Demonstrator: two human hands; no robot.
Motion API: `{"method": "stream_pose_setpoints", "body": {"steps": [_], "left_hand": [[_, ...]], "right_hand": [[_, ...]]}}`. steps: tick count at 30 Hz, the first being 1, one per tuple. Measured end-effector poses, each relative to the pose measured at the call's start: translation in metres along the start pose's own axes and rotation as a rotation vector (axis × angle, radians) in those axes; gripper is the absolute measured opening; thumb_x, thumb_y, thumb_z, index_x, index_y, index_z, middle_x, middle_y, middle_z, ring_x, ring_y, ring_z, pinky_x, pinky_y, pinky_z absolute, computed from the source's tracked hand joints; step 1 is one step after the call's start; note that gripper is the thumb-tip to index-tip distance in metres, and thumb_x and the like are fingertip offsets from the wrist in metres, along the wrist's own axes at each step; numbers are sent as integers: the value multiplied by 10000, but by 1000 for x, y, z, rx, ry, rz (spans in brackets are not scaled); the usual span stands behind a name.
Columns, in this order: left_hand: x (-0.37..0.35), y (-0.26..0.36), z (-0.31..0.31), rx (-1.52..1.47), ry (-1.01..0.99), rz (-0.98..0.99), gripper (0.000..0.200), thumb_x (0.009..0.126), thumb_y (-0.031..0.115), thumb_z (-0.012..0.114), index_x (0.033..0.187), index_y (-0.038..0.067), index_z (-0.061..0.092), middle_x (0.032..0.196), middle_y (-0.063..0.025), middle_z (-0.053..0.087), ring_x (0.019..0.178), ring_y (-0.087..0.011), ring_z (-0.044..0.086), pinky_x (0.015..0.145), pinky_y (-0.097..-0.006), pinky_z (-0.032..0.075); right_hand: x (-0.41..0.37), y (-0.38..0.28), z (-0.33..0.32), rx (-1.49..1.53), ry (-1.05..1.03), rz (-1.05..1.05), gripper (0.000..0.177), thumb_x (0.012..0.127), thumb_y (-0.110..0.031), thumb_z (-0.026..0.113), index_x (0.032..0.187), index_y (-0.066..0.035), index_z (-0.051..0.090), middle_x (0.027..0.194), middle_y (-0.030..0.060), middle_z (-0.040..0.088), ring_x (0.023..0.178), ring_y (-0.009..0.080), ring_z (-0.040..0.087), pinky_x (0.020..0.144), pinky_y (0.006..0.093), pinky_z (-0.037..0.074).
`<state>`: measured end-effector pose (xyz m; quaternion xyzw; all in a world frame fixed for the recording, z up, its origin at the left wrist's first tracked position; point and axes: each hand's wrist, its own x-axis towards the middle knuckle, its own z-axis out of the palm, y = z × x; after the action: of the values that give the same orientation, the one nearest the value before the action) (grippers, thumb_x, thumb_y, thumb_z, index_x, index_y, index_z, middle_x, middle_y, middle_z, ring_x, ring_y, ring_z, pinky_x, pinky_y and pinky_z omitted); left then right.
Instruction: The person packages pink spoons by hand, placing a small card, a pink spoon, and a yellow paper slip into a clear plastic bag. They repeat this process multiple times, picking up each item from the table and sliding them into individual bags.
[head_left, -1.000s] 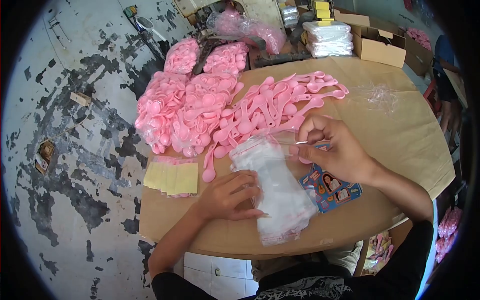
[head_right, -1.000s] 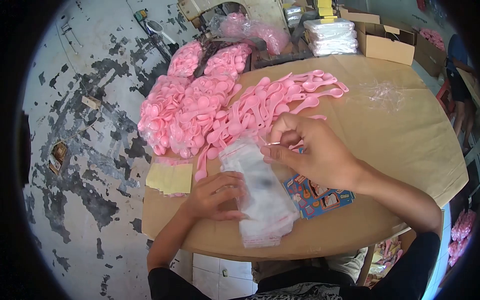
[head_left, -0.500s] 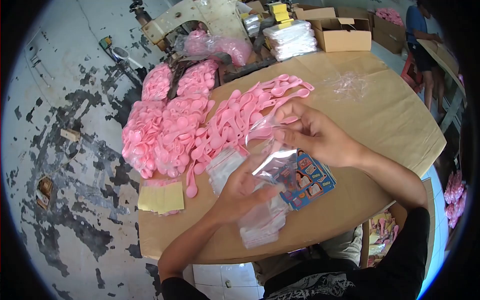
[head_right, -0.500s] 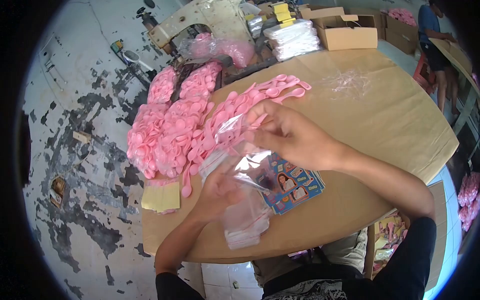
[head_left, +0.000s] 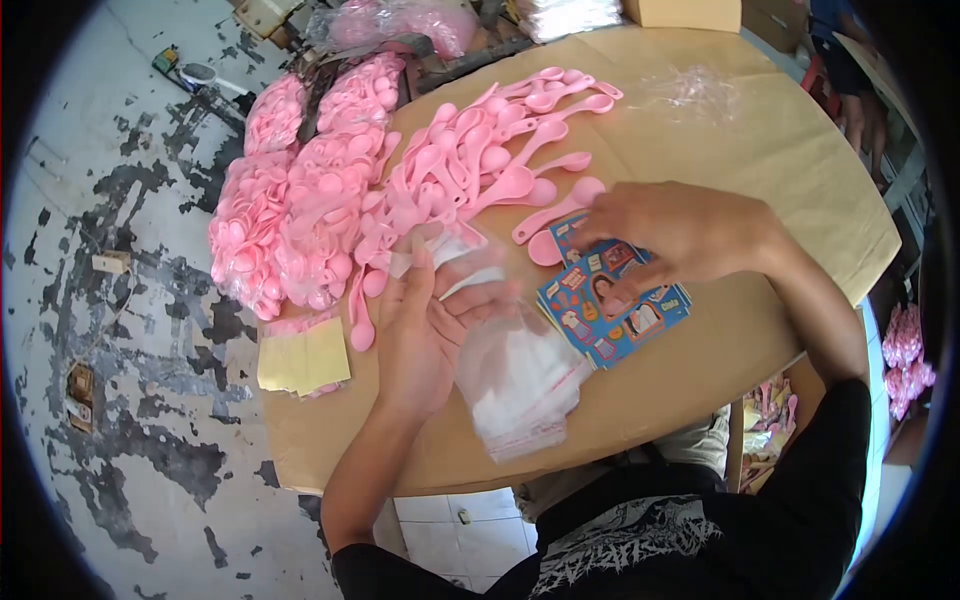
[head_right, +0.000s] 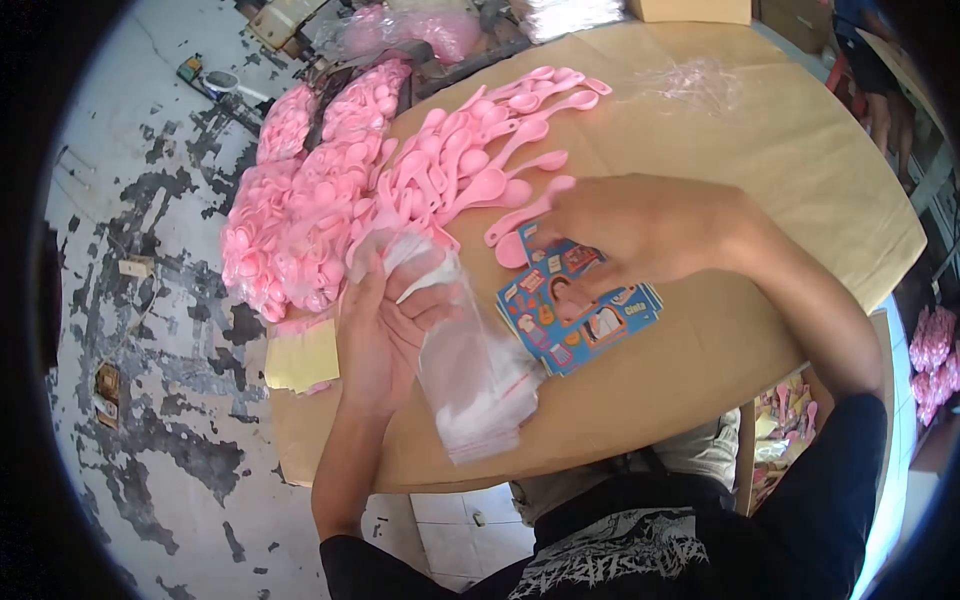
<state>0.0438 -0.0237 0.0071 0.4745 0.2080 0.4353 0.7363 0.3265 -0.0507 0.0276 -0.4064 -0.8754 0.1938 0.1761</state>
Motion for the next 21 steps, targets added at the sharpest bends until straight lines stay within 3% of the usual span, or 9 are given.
{"method": "stream_pose_setpoints", "body": {"steps": [3, 6, 8, 11, 14, 17, 20, 21], "left_hand": [[5, 3, 3, 145, 159, -37, 412, 1036, 247, 403, 1378, 29, 329, 1268, -224, 556, 1107, -336, 615, 920, -424, 525], [5, -1, -3, 83, 197, -35, 415, 1032, 243, 421, 1368, 10, 354, 1321, -212, 515, 1208, -317, 547, 960, -402, 506], [6, -1, -6, 36, 193, -12, 409, 1025, 214, 436, 1367, -1, 377, 1309, -192, 535, 1174, -290, 576, 971, -381, 508], [6, -4, -6, 100, 177, 5, 380, 1005, 189, 486, 1331, 1, 435, 1269, -170, 571, 1161, -267, 587, 992, -373, 498], [7, -5, -7, 156, 195, -5, 349, 981, 181, 543, 1284, 18, 486, 1202, -145, 610, 1149, -250, 591, 1000, -376, 491], [7, -6, -8, 165, 214, 15, 323, 970, 212, 569, 1238, 39, 516, 1142, -116, 629, 1118, -232, 601, 995, -380, 489], [7, -7, -12, 160, 202, 54, 307, 979, 253, 553, 1214, 59, 518, 1123, -93, 624, 1098, -218, 603, 989, -390, 484], [8, -7, -13, 158, 193, 68, 303, 984, 265, 543, 1211, 66, 515, 1121, -87, 620, 1094, -214, 602, 988, -394, 482]], "right_hand": [[5, -7, -3, 76, -36, 105, 429, 781, -260, 771, 1102, -11, 631, 956, 152, 670, 866, 274, 643, 786, 346, 487], [8, -13, -9, 205, 14, 184, 317, 759, -210, 791, 987, -20, 682, 885, 138, 689, 774, 270, 656, 714, 326, 491], [7, -16, -10, 265, 26, 222, 257, 750, -181, 795, 935, -29, 702, 862, 134, 699, 731, 273, 658, 677, 321, 488], [9, -19, -14, 179, -16, 262, 257, 768, -200, 769, 948, -25, 716, 905, 155, 685, 822, 325, 639, 760, 375, 493], [11, 6, 5, -119, 256, -134, 221, 769, -177, 766, 939, -40, 731, 866, 140, 692, 743, 306, 638, 724, 377, 500], [12, -13, -2, -131, 327, -124, 176, 776, -153, 758, 908, -40, 729, 863, 131, 694, 723, 306, 631, 709, 369, 504], [12, -25, -14, 96, 132, 180, 144, 827, -133, 727, 901, -12, 707, 900, 96, 694, 742, 205, 640, 688, 314, 496], [13, -24, -13, 228, 151, 225, 142, 850, -129, 708, 915, -3, 696, 910, 83, 689, 758, 164, 627, 687, 293, 493]]}}
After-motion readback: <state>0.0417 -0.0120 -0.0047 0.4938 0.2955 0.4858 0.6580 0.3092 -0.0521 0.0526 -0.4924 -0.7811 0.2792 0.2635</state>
